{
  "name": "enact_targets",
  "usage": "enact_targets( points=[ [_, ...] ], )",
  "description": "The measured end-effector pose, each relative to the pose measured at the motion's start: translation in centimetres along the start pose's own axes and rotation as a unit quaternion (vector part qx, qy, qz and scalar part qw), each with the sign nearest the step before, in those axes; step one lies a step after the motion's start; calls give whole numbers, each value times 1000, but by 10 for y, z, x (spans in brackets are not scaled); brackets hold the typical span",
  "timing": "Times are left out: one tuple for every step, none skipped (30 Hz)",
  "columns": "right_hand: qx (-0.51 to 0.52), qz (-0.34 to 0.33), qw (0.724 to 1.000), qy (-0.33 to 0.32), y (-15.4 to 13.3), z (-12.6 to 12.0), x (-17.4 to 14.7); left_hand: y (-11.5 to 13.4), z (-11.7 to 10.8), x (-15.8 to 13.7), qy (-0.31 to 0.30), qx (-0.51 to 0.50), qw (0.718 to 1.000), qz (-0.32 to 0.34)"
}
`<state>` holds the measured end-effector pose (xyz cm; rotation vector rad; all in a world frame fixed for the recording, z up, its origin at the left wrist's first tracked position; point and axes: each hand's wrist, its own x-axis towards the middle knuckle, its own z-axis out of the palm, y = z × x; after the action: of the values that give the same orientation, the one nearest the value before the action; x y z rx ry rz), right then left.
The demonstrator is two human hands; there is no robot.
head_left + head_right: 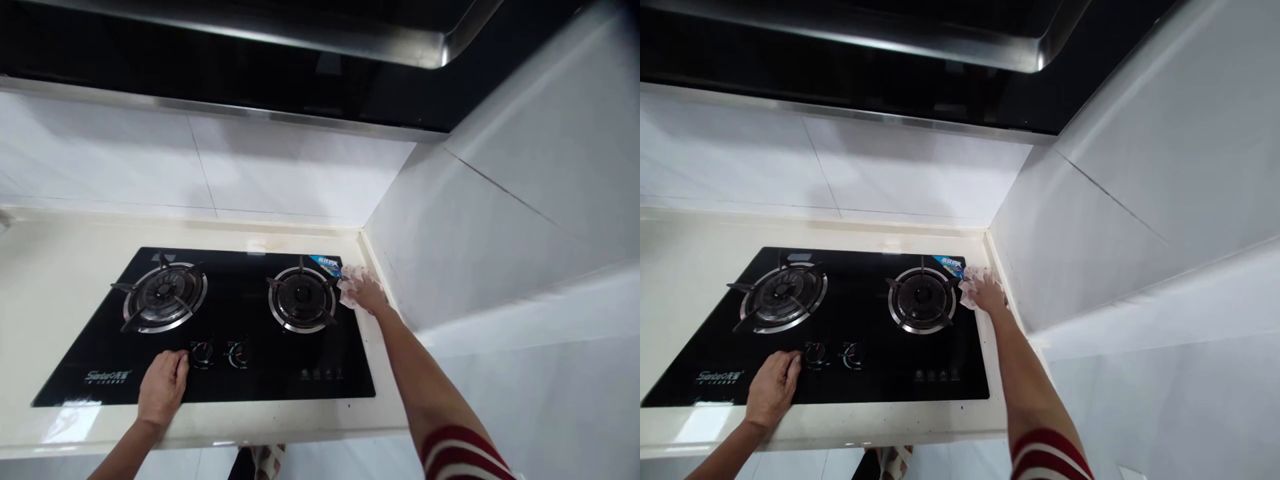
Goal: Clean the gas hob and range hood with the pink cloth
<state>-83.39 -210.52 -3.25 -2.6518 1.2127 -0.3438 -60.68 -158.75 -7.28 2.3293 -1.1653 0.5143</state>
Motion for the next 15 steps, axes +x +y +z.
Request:
enact_targets(
  points=[
    [-5, 9, 1000, -9, -3, 7, 3, 1, 0, 0, 0, 4, 1000, 1],
    [-11, 18, 1000, -15, -5, 13, 0, 1, 0, 1, 1, 8, 1000, 1],
    [-17, 23, 999, -17, -6, 17, -9, 2, 0, 1, 1, 12, 1000, 3],
    [-22, 25, 999, -20, -6, 18, -23, 2, 0, 2, 0, 14, 1000, 4],
    [-27, 21, 999, -22, -4, 18, -43, 2, 0, 2, 0, 15, 1000, 5],
    [-34, 11, 999, -23, -1, 16, -67, 3, 0, 3, 0, 16, 1000, 6],
    [-38, 1, 999, -25, 5, 15, -96, 3, 0, 3, 2, 17, 1000, 7],
    [-47, -21, 999, -18, 12, 13, -129, 3, 0, 3, 4, 17, 1000, 7],
    [-47, -44, 998, -10, 22, 12, -165, 3, 0, 4, 6, 19, 1000, 8],
    [-42, -56, 998, -8, 34, 11, -202, 3, 0, 4, 7, 21, 1000, 9],
    [-33, -70, 997, -19, 48, 10, -240, 2, 1, 4, 8, 22, 1000, 10],
    [-24, -74, 996, -38, 63, 8, -276, 1, 1, 4, 7, 21, 1000, 11],
    [-23, -59, 996, -67, 79, 5, -310, 0, 2, 4, 8, 21, 1000, 10],
    [-25, -41, 991, -124, 94, 0, -341, -1, 3, 4, 6, 20, 1000, 8],
    [-33, -9, 980, -196, 109, -7, -367, -3, 4, 4, 3, 20, 1000, 5]
  ],
)
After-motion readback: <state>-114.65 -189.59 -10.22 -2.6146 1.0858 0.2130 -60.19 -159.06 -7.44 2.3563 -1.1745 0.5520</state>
